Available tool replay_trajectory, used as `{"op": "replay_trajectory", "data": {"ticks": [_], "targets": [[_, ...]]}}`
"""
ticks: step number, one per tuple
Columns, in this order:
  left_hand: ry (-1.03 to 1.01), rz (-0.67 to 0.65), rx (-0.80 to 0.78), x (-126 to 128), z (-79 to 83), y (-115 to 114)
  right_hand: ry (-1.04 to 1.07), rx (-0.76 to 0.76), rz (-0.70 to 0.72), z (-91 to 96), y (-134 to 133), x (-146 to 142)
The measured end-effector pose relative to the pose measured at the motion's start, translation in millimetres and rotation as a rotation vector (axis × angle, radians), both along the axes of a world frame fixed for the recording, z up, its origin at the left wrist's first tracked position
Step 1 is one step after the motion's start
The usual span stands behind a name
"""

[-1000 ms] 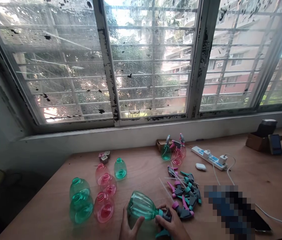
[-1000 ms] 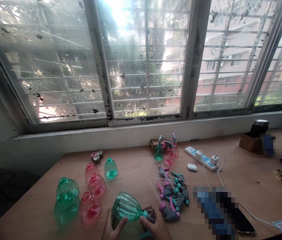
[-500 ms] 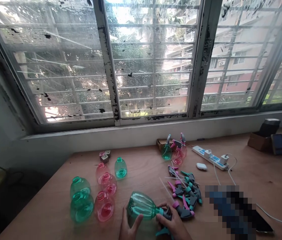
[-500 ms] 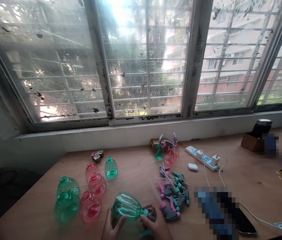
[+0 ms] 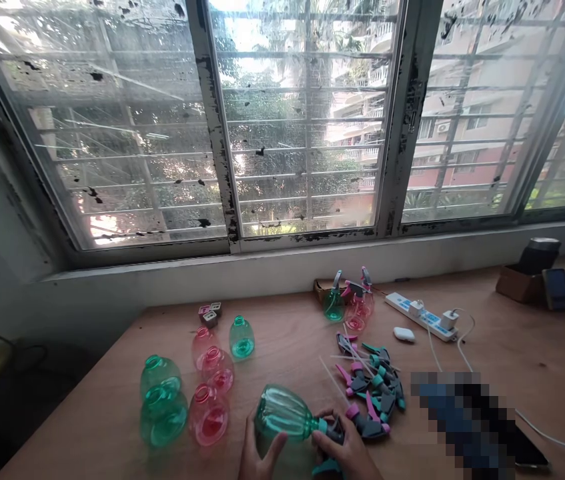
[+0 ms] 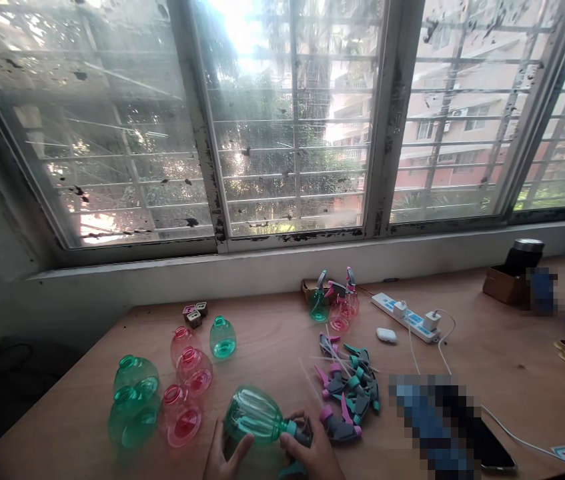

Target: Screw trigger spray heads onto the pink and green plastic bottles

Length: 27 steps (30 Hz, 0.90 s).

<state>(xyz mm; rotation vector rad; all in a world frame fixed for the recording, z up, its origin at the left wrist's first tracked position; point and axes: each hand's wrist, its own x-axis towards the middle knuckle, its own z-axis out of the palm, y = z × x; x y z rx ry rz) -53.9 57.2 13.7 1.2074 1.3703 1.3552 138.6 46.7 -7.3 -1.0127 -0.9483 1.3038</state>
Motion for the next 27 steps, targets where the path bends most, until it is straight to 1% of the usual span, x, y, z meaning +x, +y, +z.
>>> {"op": "replay_trajectory", "data": {"ticks": [3, 6, 9, 11, 15, 17, 19, 21, 24, 25, 27], "targets": [[0.002, -0.023, -0.014, -3.1, -3.7, 2.6, -0.012, -0.011, -0.003, 3.7, -1.0, -0.1], [0.020, -0.096, 0.005, -8.8, -7.7, 4.7, 0.032, -0.017, 0.020, 8.4, -0.1, 2.0], [0.009, -0.152, 0.022, -10.0, -7.1, 3.6, 0.068, -0.024, 0.038, 8.8, 0.9, 3.4], [0.013, -0.113, 0.040, -7.3, -4.1, 1.6, 0.064, -0.019, 0.037, 6.3, 0.8, 2.9], [-0.001, 0.024, 0.040, 0.0, -1.8, -0.5, -0.005, 0.007, 0.024, -0.6, -0.9, 0.5], [-0.012, 0.030, 0.040, 0.7, -4.9, 1.1, -0.027, 0.020, 0.008, -2.3, -1.5, -0.1], [-0.003, 0.027, 0.074, -1.4, -9.2, 3.7, -0.028, 0.018, -0.002, -1.9, -1.3, 0.0], [0.014, -0.022, 0.109, -5.7, -12.0, 6.0, -0.015, 0.010, -0.001, 0.2, -0.3, 0.7], [0.042, -0.148, 0.124, -11.6, -11.2, 6.9, 0.028, 0.003, 0.018, 4.1, 1.2, 1.9], [0.060, -0.170, 0.123, -12.4, -10.3, 6.5, 0.038, 0.003, 0.023, 4.8, 1.4, 2.2], [0.087, -0.154, 0.134, -11.6, -8.9, 5.3, 0.040, 0.008, 0.031, 5.1, 0.9, 2.5]]}}
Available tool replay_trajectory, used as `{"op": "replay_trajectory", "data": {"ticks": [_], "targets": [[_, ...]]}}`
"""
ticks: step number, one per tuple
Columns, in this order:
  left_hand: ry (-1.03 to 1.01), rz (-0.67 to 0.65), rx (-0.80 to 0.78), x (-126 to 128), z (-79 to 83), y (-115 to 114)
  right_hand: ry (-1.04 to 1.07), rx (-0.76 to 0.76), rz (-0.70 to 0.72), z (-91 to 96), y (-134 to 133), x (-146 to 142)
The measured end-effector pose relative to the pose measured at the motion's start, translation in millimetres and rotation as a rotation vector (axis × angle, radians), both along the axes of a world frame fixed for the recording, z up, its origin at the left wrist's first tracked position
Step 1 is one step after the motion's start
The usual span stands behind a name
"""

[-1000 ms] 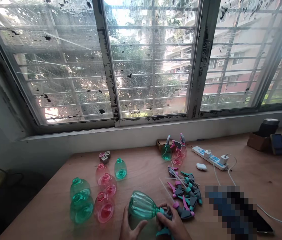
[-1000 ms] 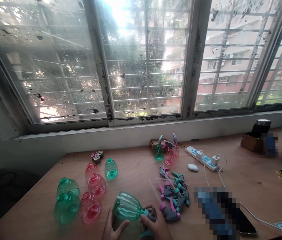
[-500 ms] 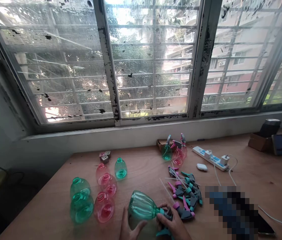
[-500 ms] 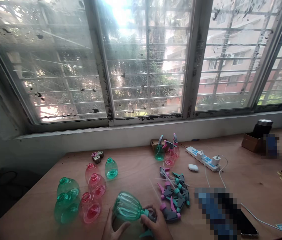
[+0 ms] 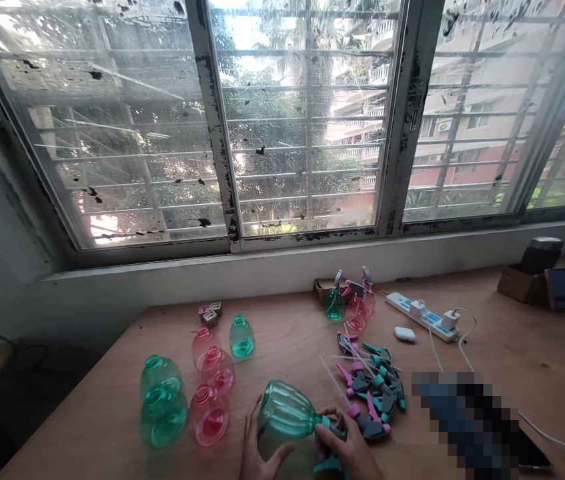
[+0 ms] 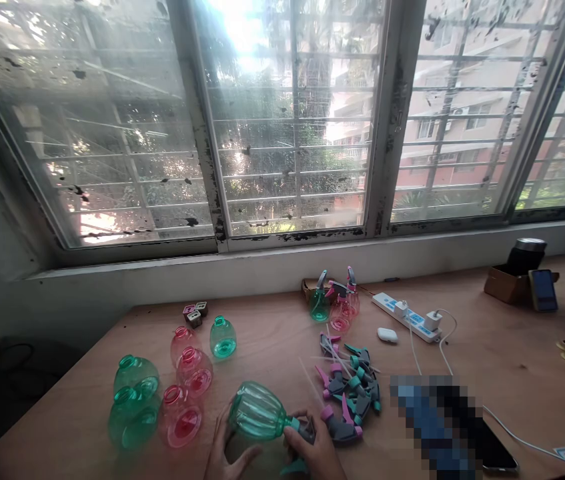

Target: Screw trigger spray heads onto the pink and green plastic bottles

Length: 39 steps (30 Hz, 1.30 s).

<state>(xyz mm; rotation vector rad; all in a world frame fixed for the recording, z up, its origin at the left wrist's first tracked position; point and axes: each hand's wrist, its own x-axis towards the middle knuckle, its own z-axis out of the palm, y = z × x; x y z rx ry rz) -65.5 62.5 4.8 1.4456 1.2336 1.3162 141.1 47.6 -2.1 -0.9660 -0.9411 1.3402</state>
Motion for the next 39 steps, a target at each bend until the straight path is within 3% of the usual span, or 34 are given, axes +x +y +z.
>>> {"op": "replay_trajectory", "data": {"ticks": [8, 15, 22, 26, 30, 34, 39], "targets": [[-0.090, 0.133, -0.047, 8.3, -9.9, 1.6, -0.045, 0.004, 0.041, -1.4, -3.9, 0.7], [-0.032, -0.025, -0.037, -1.9, -1.8, 2.1, 0.008, -0.012, -0.019, 2.4, -1.0, 0.0], [-0.043, 0.115, -0.079, 4.7, -6.2, 0.0, -0.024, 0.004, 0.000, -1.9, -2.8, -0.1], [-0.070, 0.076, -0.135, 2.5, -15.5, 4.7, -0.019, 0.011, 0.009, -4.4, -3.1, -1.0], [-0.053, 0.058, -0.050, -3.0, -17.3, 8.1, -0.006, -0.002, -0.033, -1.4, -1.4, -1.4], [0.020, -0.005, 0.029, -3.6, -9.3, 5.3, 0.018, 0.008, -0.010, 2.5, 0.5, 0.1], [-0.004, 0.118, 0.062, 4.1, -2.3, -0.1, -0.006, 0.002, -0.009, -1.2, -1.7, -0.6]]}}
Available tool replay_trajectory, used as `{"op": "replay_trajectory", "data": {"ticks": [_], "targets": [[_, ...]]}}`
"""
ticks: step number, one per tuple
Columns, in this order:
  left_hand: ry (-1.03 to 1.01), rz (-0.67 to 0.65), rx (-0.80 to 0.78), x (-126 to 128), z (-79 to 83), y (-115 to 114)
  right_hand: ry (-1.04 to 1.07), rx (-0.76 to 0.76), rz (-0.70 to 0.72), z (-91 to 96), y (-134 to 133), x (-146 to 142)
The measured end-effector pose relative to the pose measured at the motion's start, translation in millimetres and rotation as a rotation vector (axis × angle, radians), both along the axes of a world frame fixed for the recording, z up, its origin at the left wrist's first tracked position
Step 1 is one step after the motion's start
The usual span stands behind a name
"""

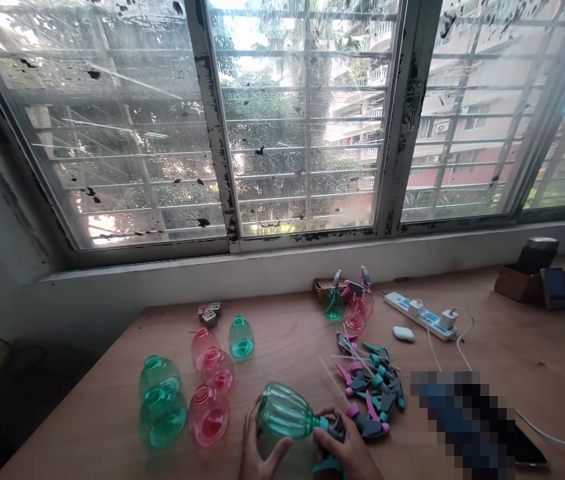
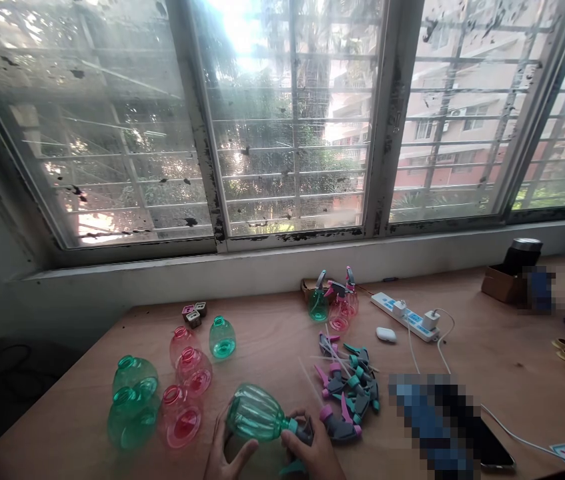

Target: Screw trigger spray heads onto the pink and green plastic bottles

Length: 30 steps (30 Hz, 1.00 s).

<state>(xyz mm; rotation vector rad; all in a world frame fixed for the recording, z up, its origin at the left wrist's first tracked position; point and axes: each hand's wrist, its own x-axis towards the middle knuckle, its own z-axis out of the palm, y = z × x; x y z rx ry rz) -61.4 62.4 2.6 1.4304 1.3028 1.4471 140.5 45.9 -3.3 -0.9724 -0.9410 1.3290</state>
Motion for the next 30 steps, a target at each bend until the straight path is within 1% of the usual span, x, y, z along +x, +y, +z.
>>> {"op": "replay_trajectory", "data": {"ticks": [2, 4, 7, 9, 11, 14, 17, 19, 21, 23, 27, 30], "targets": [[-0.021, 0.000, -0.051, 0.8, -2.7, 0.5, -0.021, -0.010, -0.019, -2.4, -1.3, -1.0], [-0.029, -0.007, -0.076, -1.0, -8.8, 3.2, -0.021, -0.020, -0.030, -3.4, -1.9, -1.4], [-0.026, -0.035, -0.048, -6.5, -18.7, 8.7, -0.010, -0.013, -0.024, -1.4, -0.8, -0.7], [-0.001, -0.081, -0.036, -9.8, -20.8, 10.6, -0.004, 0.000, -0.020, 1.1, 0.7, 0.0], [0.035, -0.099, -0.022, -11.2, -18.0, 9.8, 0.006, 0.003, -0.019, 2.6, 1.9, 0.5], [0.085, -0.105, -0.031, -9.5, -9.0, 5.1, 0.013, -0.004, -0.008, 1.7, 2.1, 0.1], [0.051, -0.049, -0.056, -6.2, -2.0, 0.7, -0.016, 0.004, 0.000, -1.3, 0.2, -0.2], [0.006, -0.018, -0.107, -4.8, 0.3, -0.5, -0.045, 0.011, 0.014, -2.9, -1.3, 0.5], [-0.019, -0.025, -0.166, -3.8, 1.3, -0.5, -0.069, 0.018, 0.036, -3.2, -2.4, 1.7], [-0.035, -0.030, -0.194, -1.9, 1.4, 0.1, -0.079, 0.020, 0.054, -2.4, -3.0, 2.8], [-0.114, 0.037, -0.176, 4.9, 0.4, 0.0, -0.073, 0.019, 0.061, 0.2, -3.8, 3.1], [-0.093, 0.058, -0.163, 5.7, -2.1, 0.5, -0.056, 0.017, 0.045, 1.2, -3.8, 1.2]]}}
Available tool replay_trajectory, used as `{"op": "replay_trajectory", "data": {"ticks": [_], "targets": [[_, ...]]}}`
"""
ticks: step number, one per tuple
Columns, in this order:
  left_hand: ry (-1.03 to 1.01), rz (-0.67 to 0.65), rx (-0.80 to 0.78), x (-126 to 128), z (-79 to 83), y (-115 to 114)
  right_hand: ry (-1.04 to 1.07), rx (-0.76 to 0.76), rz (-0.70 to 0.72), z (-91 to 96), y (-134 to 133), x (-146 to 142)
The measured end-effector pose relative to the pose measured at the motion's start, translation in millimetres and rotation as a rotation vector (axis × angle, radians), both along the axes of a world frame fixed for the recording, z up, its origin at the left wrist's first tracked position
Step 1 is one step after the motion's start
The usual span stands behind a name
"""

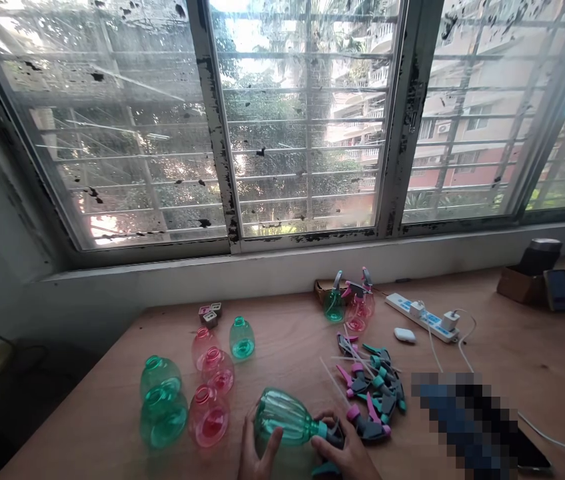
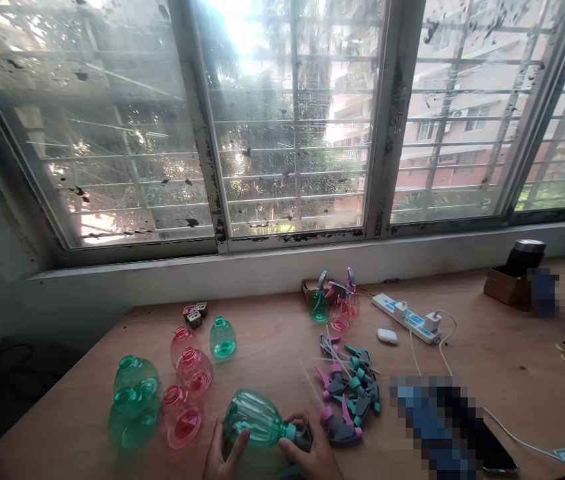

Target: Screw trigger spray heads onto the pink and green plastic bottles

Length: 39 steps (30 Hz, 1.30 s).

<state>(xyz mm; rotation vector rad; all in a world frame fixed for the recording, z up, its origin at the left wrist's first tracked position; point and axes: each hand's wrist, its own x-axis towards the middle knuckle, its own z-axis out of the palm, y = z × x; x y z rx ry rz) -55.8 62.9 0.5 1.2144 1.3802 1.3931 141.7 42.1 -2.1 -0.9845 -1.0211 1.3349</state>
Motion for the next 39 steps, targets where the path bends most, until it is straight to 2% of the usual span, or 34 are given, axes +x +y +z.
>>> {"op": "replay_trajectory", "data": {"ticks": [2, 7, 10, 13, 17, 25, 31, 35, 39], "targets": [[0.025, -0.011, 0.027, -3.8, -3.3, 1.9, 0.018, -0.011, -0.029, 0.4, 0.9, -1.2], [0.103, -0.162, 0.102, -13.7, -9.3, 5.8, 0.065, -0.033, -0.070, 1.9, 5.0, -1.0], [0.110, -0.118, 0.128, -10.3, -6.9, 3.2, 0.084, -0.030, -0.056, 1.9, 5.2, -0.5], [0.012, -0.060, 0.100, -5.1, -3.3, 0.6, 0.068, -0.027, -0.050, 0.3, 3.2, -1.4], [-0.087, -0.070, 0.008, -5.7, -3.3, 2.0, 0.046, -0.023, -0.046, -2.2, 1.5, -3.0], [0.063, -0.186, 0.109, -15.0, -8.2, 4.8, 0.070, -0.039, -0.083, 5.7, 4.3, 0.4], [0.123, -0.128, 0.076, -8.5, 5.0, -1.8, 0.058, -0.029, -0.034, -0.5, 3.7, -1.0], [-0.012, -0.015, 0.015, -0.6, 8.7, -4.4, 0.018, -0.012, -0.048, -8.2, 1.4, -2.9], [-0.094, -0.049, -0.048, -0.5, 5.6, -1.9, 0.017, -0.009, -0.048, -9.6, 0.2, -4.0]]}}
